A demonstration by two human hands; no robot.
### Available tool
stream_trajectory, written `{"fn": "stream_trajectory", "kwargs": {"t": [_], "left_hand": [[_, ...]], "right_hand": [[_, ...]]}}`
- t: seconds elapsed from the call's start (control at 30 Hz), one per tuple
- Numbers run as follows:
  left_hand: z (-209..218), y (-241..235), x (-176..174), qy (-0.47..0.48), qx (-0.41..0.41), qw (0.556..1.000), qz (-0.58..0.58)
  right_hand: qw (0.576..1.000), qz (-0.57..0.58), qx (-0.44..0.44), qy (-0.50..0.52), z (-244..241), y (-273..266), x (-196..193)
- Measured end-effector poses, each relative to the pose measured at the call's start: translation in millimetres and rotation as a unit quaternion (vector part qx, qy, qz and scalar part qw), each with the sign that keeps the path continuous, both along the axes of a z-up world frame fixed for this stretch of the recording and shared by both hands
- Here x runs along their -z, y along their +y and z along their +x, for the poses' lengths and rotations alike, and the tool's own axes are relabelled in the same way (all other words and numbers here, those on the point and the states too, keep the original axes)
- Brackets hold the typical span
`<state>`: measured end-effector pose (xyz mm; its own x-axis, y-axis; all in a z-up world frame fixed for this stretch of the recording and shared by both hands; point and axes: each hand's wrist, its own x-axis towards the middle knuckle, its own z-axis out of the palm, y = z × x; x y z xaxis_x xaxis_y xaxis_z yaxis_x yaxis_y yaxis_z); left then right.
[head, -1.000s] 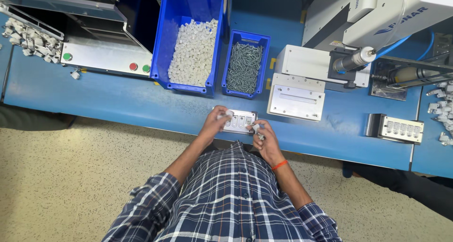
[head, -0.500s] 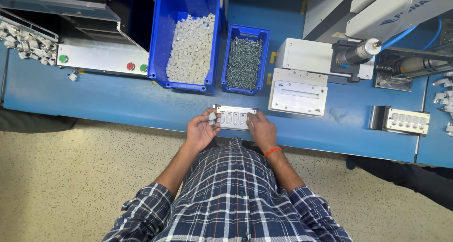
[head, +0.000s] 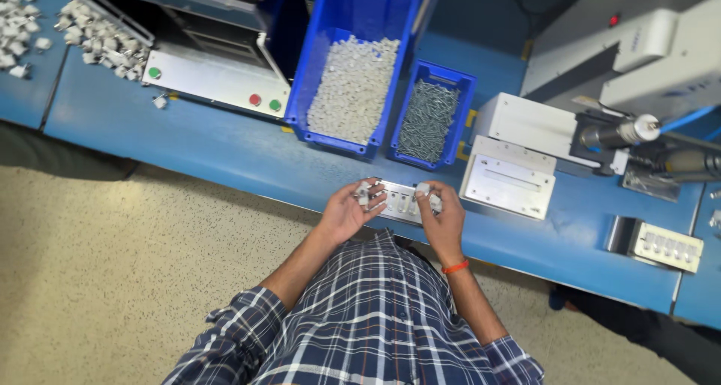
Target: The person places small white plastic components and metal fasteners into a metal fixture on a blue workbench, then positions the fixture under a machine and presses a button to activate it. The person repeats this cycle multiple times, handling components one at a time.
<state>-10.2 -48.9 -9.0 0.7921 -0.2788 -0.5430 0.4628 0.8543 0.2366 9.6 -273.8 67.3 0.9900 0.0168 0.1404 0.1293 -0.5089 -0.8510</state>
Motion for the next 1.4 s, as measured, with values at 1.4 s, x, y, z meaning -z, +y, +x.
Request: {"fn": "stream_trajectory", "kwargs": {"t": [1.4], "left_hand": [[166,576,10,0.087,-0.567,0.768,0.284]], "right_hand": [[0.956,-0.279,-0.058,-0.073,54,91,117]]}}
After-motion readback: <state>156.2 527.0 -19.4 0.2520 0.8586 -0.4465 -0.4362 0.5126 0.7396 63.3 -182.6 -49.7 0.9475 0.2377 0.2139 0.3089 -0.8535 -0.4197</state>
